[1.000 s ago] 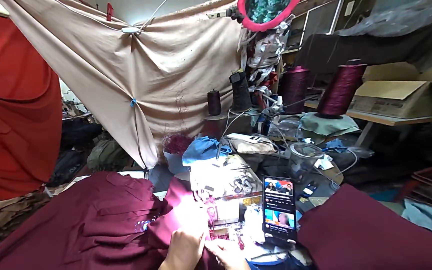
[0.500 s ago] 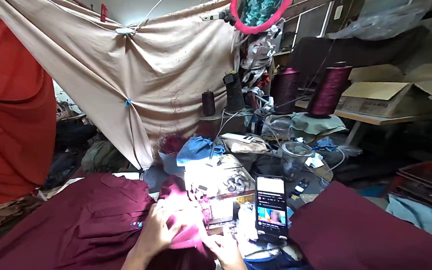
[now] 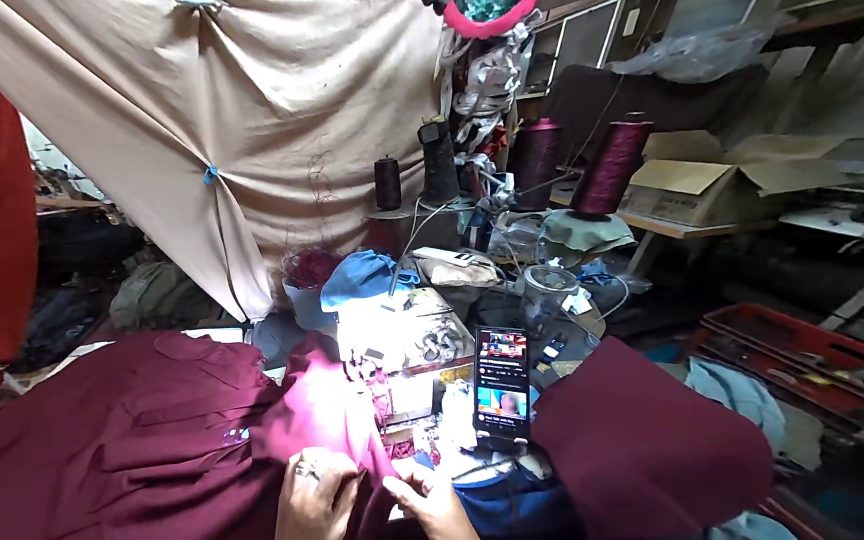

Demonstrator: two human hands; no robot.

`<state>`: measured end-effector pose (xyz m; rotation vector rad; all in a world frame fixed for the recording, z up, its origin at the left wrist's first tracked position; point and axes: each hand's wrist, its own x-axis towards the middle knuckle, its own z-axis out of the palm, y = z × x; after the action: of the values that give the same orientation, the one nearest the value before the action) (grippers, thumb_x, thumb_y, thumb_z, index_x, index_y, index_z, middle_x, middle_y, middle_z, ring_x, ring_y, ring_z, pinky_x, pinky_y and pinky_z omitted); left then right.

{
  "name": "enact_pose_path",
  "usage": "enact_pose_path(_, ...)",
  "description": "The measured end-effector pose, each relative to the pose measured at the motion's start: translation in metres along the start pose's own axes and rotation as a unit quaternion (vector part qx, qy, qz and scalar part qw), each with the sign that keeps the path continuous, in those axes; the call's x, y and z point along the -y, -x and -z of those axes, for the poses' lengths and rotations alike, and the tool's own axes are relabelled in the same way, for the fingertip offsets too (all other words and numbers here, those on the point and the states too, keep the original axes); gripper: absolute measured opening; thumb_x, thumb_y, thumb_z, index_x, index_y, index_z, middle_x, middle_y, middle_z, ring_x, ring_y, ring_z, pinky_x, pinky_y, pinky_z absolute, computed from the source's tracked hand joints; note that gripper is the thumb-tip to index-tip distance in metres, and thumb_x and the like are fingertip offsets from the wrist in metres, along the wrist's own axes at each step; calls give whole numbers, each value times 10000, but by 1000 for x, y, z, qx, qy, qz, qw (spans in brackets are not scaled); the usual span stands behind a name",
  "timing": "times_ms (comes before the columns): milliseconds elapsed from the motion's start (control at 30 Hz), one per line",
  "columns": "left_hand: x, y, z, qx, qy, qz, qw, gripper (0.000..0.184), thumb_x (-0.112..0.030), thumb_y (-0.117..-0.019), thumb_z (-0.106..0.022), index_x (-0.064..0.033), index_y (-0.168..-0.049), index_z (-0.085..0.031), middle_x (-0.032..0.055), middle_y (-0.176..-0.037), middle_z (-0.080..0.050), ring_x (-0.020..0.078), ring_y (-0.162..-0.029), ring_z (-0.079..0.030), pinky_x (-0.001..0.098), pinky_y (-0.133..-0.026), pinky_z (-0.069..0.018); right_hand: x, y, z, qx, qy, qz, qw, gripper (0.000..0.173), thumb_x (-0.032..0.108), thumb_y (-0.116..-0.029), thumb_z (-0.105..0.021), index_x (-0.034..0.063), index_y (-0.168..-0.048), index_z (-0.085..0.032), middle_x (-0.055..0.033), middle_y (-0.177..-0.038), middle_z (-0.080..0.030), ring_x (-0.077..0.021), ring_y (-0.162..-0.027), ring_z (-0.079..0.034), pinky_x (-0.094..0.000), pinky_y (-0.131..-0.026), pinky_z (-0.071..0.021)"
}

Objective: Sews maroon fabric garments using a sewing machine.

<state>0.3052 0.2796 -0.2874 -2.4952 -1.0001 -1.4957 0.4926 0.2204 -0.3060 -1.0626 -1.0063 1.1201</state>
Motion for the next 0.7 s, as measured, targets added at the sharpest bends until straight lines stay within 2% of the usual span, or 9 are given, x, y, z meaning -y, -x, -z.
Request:
enact_pose_path(133,-14,-3,14,57,50,106,992,96,-88,-837,-730,-52,-926,-729,70,-957,-747,208,-944,-703,379,-885,-564,1,3,-3,6,-1,-16,1000,58,71,-920,-706,15,-913,-717,11,-792,-702,-42,-708,-655,-226,-681,-563)
enact_pose_path(233,-23,-9,22,78,77,137,985,140,-68,-825,-740,-40,-960,-716,74,-947,-731,189,-936,-691,346,-879,-561,0,5,-5,16,-13,-15,1000,37,52,-918,-700,18,-909,-710,4,-797,-708,-61,-734,-672,-243,-700,-573)
enact_pose_path(367,-25,-5,17,52,131,103,985,146,-95,-898,-712,-60,-1037,-738,41,-1006,-743,86,-983,-678,226,-933,-541,4,7,-10,15,-37,-24,999,19,33,-912,-706,17,-919,-707,0,-795,-709,-64,-728,-674,-250,-714,-581)
enact_pose_path(467,-18,3,9,28,186,64,980,152,-74,-911,-701,-74,-1061,-725,23,-1019,-745,51,-991,-681,201,-938,-546,6,9,-12,13,-55,-28,998,11,14,-910,-698,12,-915,-708,-11,-783,-711,-73,-711,-673,-255,-711,-581)
enact_pose_path(700,-14,10,-1,19,198,19,980,130,-87,-914,-700,-104,-1041,-720,3,-999,-733,60,-982,-675,204,-925,-551,4,9,-10,18,-61,-35,997,76,38,-913,-702,37,-838,-690,-6,-726,-692,-76,-678,-666,-262,-690,-578)
